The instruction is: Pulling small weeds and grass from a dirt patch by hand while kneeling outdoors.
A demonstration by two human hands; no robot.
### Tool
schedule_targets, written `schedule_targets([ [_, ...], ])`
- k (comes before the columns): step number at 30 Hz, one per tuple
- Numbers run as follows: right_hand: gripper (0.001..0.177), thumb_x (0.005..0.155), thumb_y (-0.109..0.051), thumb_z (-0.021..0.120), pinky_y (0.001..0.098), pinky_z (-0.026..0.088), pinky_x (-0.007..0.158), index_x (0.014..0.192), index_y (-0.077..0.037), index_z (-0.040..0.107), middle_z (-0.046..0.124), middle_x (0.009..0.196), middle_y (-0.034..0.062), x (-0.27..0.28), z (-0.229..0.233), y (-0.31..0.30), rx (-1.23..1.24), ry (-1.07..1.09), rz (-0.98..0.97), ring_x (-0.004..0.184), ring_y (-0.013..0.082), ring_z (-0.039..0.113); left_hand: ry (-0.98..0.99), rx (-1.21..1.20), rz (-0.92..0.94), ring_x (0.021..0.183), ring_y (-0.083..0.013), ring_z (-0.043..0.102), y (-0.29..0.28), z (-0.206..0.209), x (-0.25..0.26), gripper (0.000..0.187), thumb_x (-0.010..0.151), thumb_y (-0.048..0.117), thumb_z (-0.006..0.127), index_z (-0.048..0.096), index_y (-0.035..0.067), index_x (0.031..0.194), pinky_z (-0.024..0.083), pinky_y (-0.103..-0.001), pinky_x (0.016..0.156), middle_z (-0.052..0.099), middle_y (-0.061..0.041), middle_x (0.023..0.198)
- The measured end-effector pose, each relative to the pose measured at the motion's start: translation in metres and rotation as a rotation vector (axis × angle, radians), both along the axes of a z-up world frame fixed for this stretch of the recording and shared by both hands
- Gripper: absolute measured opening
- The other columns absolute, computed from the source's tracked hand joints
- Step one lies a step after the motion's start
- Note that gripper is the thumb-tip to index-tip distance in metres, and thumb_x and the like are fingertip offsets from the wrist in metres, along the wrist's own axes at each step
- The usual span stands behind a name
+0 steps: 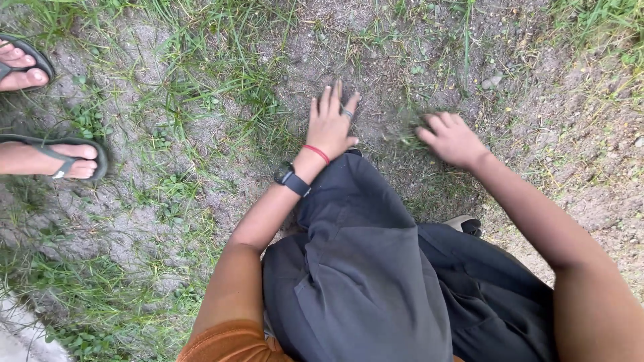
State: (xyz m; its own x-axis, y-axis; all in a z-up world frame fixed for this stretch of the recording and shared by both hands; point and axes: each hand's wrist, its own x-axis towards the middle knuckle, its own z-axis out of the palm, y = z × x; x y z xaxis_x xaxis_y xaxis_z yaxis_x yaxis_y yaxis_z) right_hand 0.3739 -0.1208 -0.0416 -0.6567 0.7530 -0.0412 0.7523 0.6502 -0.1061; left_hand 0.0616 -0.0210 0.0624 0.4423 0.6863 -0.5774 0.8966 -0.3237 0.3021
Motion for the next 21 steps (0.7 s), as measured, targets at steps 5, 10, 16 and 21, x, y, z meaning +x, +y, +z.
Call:
schedule_targets([
  [5, 0.03, 0.093, -0.022, 0.054, 0.0352, 0.056, 0.077, 0.122, -0.015, 0.058, 0.056, 0.121, 0.0108, 0.014, 0.024, 0.001, -0.134, -0.047, -0.066, 0.106, 0.0273, 0.06, 0.01, 0.001, -0.074, 0.151, -0.0412, 0.01, -0.016, -0.014, 0.012, 0.097, 0.082, 0.036, 0.083, 0.027, 0.016, 0.158, 0.011, -0.063, 0.119, 0.004, -0.023, 0.164],
  [10, 0.024, 0.093, -0.017, 0.062, 0.0348, 0.056, 0.078, 0.117, -0.015, 0.065, 0.057, 0.119, 0.0134, -0.056, 0.041, 0.024, -0.007, 0.153, 0.066, 0.105, 0.0277, 0.059, 0.026, -0.006, 0.056, 0.152, -0.041, 0.007, 0.0, -0.006, 0.016, 0.099, 0.087, 0.03, 0.08, 0.016, 0.013, 0.161, 0.005, -0.064, 0.119, 0.003, -0.024, 0.164],
  [16, 0.061, 0.09, -0.048, 0.063, 0.068, 0.011, 0.112, 0.145, -0.024, 0.056, 0.035, 0.161, 0.0146, -0.102, 0.059, 0.062, -0.15, 0.095, -0.259, 0.15, 0.0456, 0.018, 0.027, 0.046, 0.083, 0.152, -0.0395, 0.006, 0.009, -0.012, 0.014, 0.097, 0.088, 0.035, 0.079, 0.016, 0.016, 0.16, 0.004, -0.065, 0.119, 0.005, -0.021, 0.164],
  [21, 0.058, 0.082, -0.062, 0.062, 0.0568, 0.023, 0.11, 0.133, -0.034, 0.059, 0.05, 0.143, 0.0031, -0.047, 0.055, 0.034, 0.016, -0.014, -0.075, 0.142, 0.0304, 0.036, 0.011, 0.032, 0.075, 0.153, -0.0403, 0.004, 0.001, -0.023, 0.011, 0.096, 0.089, 0.037, 0.077, 0.016, 0.015, 0.16, 0.003, -0.066, 0.118, 0.0, -0.022, 0.164],
])
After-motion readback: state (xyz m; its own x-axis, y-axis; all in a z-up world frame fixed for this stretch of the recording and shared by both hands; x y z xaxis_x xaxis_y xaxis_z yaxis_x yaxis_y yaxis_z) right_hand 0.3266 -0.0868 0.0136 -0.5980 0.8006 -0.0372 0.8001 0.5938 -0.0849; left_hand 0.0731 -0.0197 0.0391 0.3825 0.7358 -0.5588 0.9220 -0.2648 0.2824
